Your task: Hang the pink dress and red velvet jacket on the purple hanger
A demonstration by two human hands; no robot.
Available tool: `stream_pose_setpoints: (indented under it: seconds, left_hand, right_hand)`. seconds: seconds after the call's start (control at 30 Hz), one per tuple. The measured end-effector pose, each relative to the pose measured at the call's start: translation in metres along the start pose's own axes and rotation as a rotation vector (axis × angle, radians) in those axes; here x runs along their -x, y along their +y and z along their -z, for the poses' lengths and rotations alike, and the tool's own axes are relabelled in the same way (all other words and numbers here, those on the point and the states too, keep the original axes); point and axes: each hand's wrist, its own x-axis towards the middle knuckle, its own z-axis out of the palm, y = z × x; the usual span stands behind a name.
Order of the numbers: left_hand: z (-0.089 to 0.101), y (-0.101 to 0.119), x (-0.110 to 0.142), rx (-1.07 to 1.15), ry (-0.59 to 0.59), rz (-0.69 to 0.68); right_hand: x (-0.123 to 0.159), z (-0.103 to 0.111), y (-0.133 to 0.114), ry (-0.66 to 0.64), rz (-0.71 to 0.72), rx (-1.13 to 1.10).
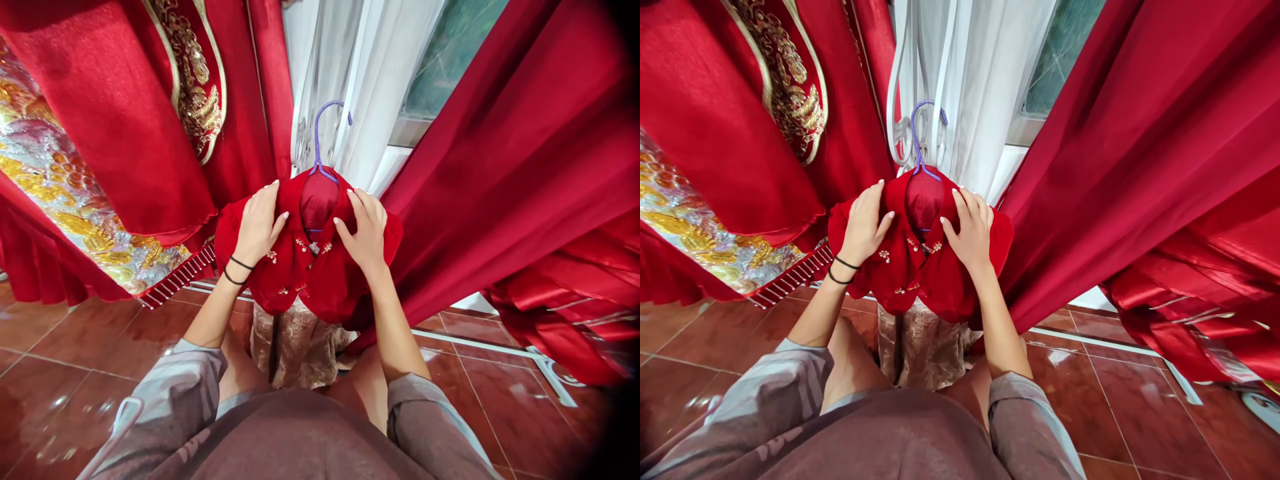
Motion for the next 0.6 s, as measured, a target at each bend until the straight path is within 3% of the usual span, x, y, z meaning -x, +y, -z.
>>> stream_pose_setpoints:
  seconds: [0.1,0.23,0.37,0.47,0.53,0.6]
  left_hand:
    - [-0.006,-0.003,-0.009,-0.012,-0.022,0.001]
    - [-0.003,-0.006,-0.013,-0.014,-0.069,0.113]
    - [0.02,-0.017,-0.023,0.055,-0.265,0.202]
    - [0.037,-0.025,-0.033,0.183,-0.435,0.23]
    - [0.04,-0.029,-0.036,0.318,-0.41,0.187]
    - [0.037,-0.032,-0.036,0.463,-0.262,0.087]
  right_hand:
    - [-0.018,0.002,0.006,-0.021,0.013,-0.058]
    - [-0.029,0.01,0.009,-0.044,-0.018,-0.079]
    - [-0.039,0.017,0.024,-0.104,-0.124,-0.102]
    - [-0.046,0.019,0.036,-0.159,-0.126,-0.247]
    - [-0.049,0.019,0.038,-0.156,-0.099,-0.364]
    - [-0.049,0.018,0.036,-0.118,-0.065,-0.46]
